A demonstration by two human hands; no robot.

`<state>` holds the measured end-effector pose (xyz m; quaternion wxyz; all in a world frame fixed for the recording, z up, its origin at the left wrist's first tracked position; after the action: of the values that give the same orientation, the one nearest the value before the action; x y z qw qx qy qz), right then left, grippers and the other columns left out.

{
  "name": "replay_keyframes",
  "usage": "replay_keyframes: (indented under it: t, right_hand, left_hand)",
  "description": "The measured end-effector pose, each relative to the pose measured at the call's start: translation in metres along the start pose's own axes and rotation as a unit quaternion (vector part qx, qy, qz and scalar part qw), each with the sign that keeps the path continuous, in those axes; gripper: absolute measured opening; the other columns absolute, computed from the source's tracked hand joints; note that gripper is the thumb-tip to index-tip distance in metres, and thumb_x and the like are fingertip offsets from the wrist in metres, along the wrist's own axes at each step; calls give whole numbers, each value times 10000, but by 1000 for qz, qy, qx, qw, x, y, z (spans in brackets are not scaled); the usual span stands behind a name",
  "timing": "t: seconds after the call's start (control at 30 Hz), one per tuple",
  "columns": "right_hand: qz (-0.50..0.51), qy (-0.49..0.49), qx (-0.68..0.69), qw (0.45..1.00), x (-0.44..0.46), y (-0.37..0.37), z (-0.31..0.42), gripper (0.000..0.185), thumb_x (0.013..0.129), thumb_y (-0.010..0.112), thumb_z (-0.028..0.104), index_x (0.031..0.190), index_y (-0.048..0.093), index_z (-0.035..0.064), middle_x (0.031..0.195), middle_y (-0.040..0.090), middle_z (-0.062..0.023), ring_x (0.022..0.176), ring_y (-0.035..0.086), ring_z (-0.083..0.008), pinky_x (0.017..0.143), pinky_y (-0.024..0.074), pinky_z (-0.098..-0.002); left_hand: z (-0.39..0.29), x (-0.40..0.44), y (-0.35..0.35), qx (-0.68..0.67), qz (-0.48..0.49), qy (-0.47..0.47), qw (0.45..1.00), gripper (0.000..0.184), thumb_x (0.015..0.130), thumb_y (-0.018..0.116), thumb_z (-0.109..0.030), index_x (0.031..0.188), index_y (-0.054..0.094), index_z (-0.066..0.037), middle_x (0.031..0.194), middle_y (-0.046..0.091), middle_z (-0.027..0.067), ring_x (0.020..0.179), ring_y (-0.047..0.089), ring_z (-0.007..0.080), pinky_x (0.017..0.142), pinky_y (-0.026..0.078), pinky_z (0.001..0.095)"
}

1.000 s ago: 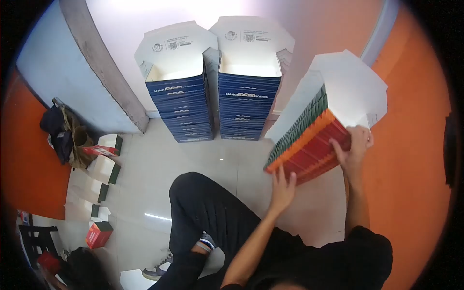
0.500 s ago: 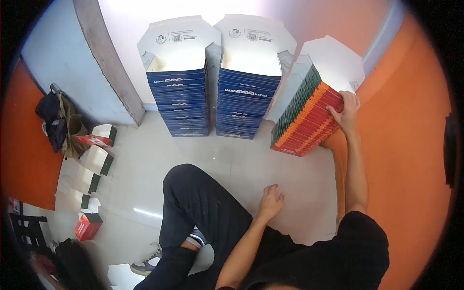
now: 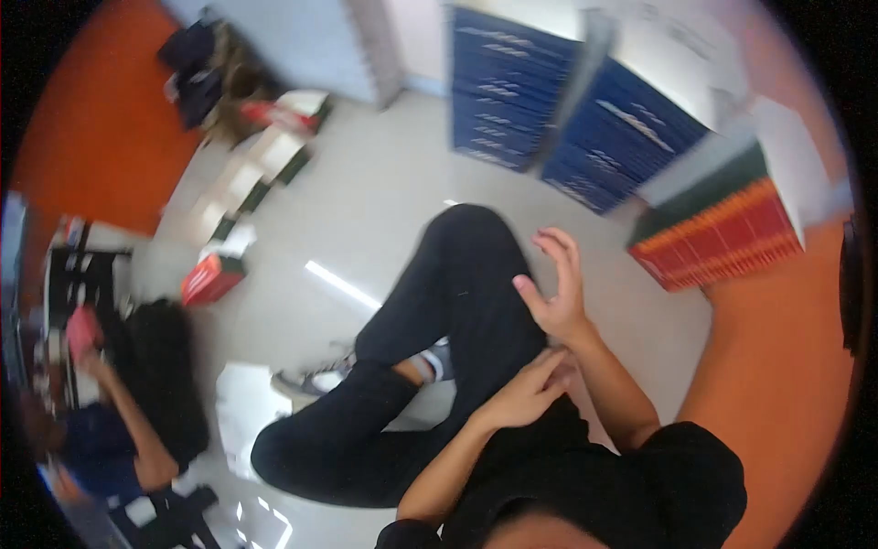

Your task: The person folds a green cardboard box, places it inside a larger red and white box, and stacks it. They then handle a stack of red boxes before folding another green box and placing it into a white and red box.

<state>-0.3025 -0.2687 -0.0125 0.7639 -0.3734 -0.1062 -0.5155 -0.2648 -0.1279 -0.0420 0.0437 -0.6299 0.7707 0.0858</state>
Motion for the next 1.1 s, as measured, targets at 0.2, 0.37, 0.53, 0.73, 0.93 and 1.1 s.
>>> replay_keyframes:
  t: [0.2, 0.37, 0.53, 0.73, 0.93, 1.1]
  right_hand:
    - [169, -148, -28, 974, 117, 94, 75, 408, 871, 722, 194, 1235, 607, 49, 1230, 570, -155, 1167, 547, -365, 991, 445, -450]
    - [475, -248, 1, 844, 164, 231, 86, 406, 898, 689, 277, 1247, 617, 83, 1266, 579, -155, 1197, 552, -367, 1002, 454, -476]
    - [681, -271, -159, 661, 189, 365, 49, 480, 904, 686, 311, 1332, 589, 117, 1351, 564, -177, 1269, 528, -378, 1043, 452, -499]
    - [422, -128, -189, 877, 167, 455, -57, 681, 894, 699, 319, 1495, 431, 140, 1507, 430, -219, 1286, 503, -451, 1058, 443, -516]
    - [208, -88, -62, 972, 170, 474, -78, 792, 846, 712, 172, 1541, 336, 128, 1581, 326, -193, 1361, 420, -479, 1070, 429, -564]
    - [200, -157, -163, 953, 233, 493, -45, 756, 824, 686, 128, 1514, 379, 100, 1558, 398, -130, 1407, 382, -426, 1038, 430, -615]
  left_hand:
    - [20, -165, -83, -80, -293, 83, 949, 128, 675, 482, 8, 553, 507, -22, 1194, 673, 237, 1136, 634, 339, 990, 495, 411]
    - [-16, -289, -134, 89, -609, 18, 788, 267, 884, 501, 64, 763, 735, 22, 1098, 698, 168, 1021, 670, 263, 922, 516, 363]
    - [-41, -314, -194, 215, -708, -84, 668, 167, 962, 546, 13, 1041, 694, 14, 1105, 694, 154, 986, 669, 250, 864, 530, 344]
    - [-24, -266, -282, 362, -454, -235, 779, 298, 955, 626, -140, 1225, 622, -14, 1279, 632, 207, 1135, 634, 398, 978, 499, 447]
    - [8, -278, -410, 592, -324, -302, 674, 556, 920, 674, -270, 1420, 488, -115, 1453, 489, 197, 1285, 521, 408, 972, 520, 502]
    - [1, -259, -565, 618, -476, -330, 532, 577, 911, 667, -227, 1436, 471, -91, 1480, 471, 199, 1313, 496, 410, 1037, 469, 521]
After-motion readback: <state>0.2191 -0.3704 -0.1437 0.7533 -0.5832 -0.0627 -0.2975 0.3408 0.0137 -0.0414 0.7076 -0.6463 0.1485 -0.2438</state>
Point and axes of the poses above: each hand's wrist, its own x-axis towards the middle knuckle, its own y-axis out of the palm, z = x × y, the point moved 4 cm from there along x, towards the middle knuckle
